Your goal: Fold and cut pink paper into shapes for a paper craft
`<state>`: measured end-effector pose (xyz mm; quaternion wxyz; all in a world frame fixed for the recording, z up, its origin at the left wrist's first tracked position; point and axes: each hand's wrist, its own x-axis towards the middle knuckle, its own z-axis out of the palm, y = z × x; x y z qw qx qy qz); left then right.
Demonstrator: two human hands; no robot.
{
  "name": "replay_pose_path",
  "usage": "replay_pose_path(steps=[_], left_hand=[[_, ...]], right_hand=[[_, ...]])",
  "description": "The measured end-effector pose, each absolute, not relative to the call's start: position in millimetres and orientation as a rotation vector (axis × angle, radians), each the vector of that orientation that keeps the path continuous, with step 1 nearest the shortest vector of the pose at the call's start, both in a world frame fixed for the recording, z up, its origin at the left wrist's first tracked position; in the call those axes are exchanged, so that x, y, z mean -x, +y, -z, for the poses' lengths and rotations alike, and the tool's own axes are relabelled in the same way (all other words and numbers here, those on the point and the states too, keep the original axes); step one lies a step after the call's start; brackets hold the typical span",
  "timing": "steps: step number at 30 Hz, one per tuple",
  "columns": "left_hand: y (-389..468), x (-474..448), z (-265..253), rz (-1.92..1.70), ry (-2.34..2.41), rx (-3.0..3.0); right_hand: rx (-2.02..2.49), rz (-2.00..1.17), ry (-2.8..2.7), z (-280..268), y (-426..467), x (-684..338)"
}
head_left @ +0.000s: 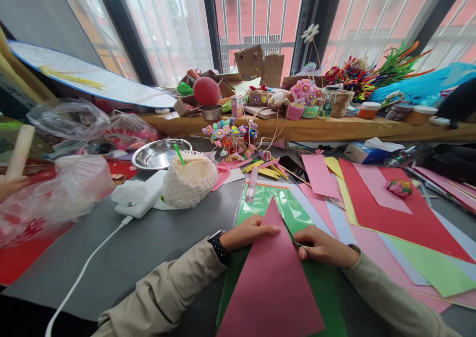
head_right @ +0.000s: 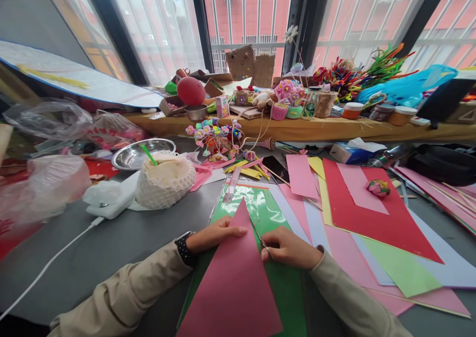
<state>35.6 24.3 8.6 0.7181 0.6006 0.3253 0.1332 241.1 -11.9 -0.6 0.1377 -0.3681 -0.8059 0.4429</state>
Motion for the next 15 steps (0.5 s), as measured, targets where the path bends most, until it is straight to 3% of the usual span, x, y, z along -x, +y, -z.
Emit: replay_pose_path(steps=[15], left_hand=[[24.2,-36.6,-9.4,-0.288,0.726,-1.338]], right_hand=[[1.028,-1.369,-2.294,-5.6,-12.8,-240.1]])
